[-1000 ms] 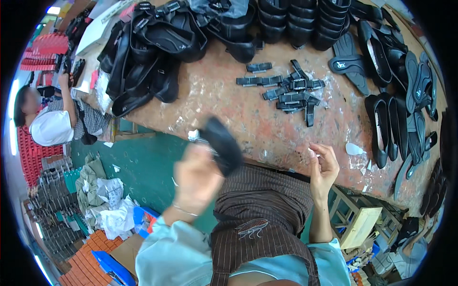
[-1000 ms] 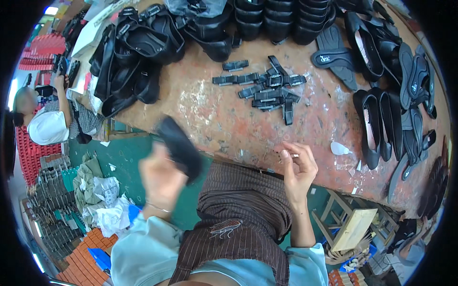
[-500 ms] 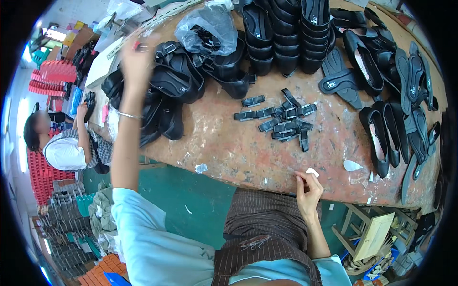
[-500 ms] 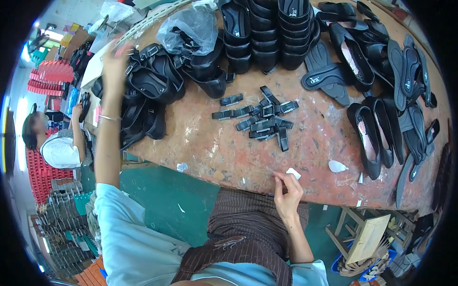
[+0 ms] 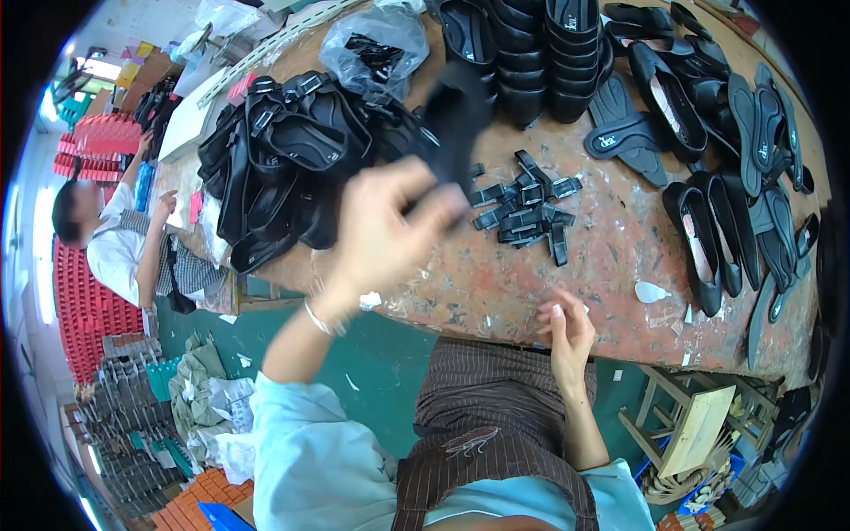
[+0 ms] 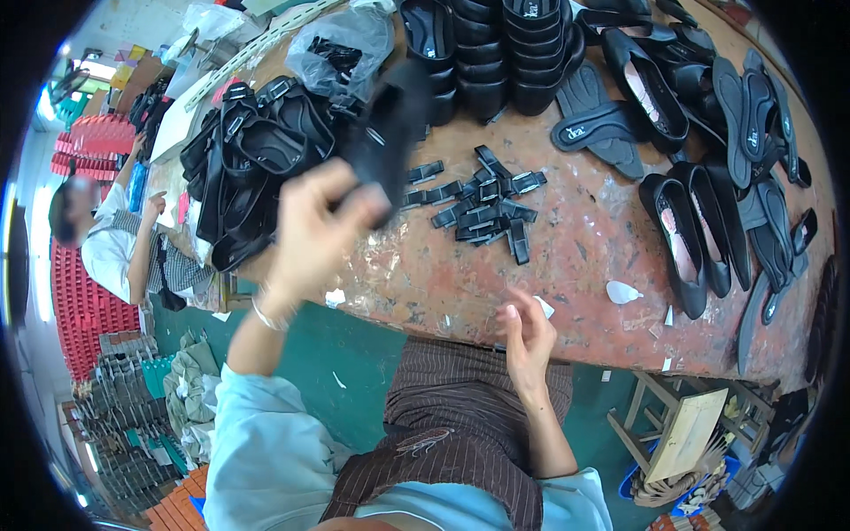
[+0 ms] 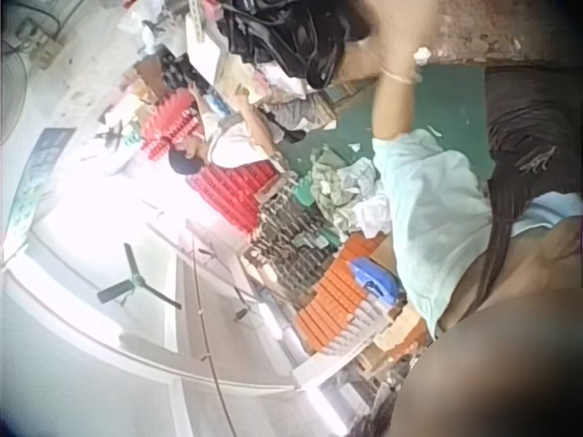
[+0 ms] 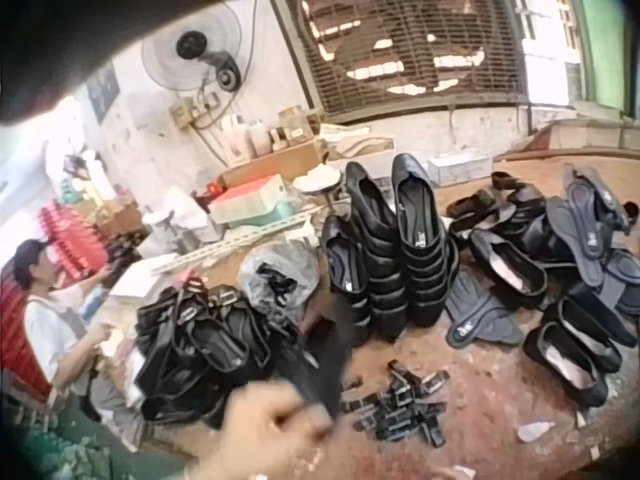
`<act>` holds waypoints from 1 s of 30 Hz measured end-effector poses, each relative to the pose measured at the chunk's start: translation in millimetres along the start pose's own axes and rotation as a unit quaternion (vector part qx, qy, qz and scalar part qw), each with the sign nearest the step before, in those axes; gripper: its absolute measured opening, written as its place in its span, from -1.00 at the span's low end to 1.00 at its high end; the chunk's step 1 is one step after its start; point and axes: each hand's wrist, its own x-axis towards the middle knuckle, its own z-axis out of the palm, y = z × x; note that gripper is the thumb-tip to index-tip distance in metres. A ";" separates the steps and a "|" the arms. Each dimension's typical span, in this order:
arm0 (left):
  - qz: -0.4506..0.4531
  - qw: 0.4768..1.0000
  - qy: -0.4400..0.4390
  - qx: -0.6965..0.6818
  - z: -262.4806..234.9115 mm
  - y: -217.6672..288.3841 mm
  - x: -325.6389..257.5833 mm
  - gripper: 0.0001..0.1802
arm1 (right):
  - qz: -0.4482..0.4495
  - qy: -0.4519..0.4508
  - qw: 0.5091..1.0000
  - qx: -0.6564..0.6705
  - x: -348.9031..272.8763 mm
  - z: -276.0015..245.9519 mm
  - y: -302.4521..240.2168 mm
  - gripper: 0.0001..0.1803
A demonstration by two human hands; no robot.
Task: Applying glue to black shoes and attaching decorative buckles.
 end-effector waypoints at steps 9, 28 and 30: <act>0.228 0.966 0.063 0.106 47.8 -16.6 -32.4 -0.48 | 0.158 -0.077 0.937 0.302 4.3 -0.3 -45.4 -0.32; 0.083 0.990 0.107 0.038 20.7 -27.3 -91.0 -0.76 | 0.191 -0.143 0.924 0.298 -45.5 -34.4 -29.9 -0.12; 0.183 0.974 0.049 0.127 40.7 -31.7 -115.1 -0.62 | 0.204 -0.112 0.927 0.295 -46.1 -34.9 -28.4 -0.13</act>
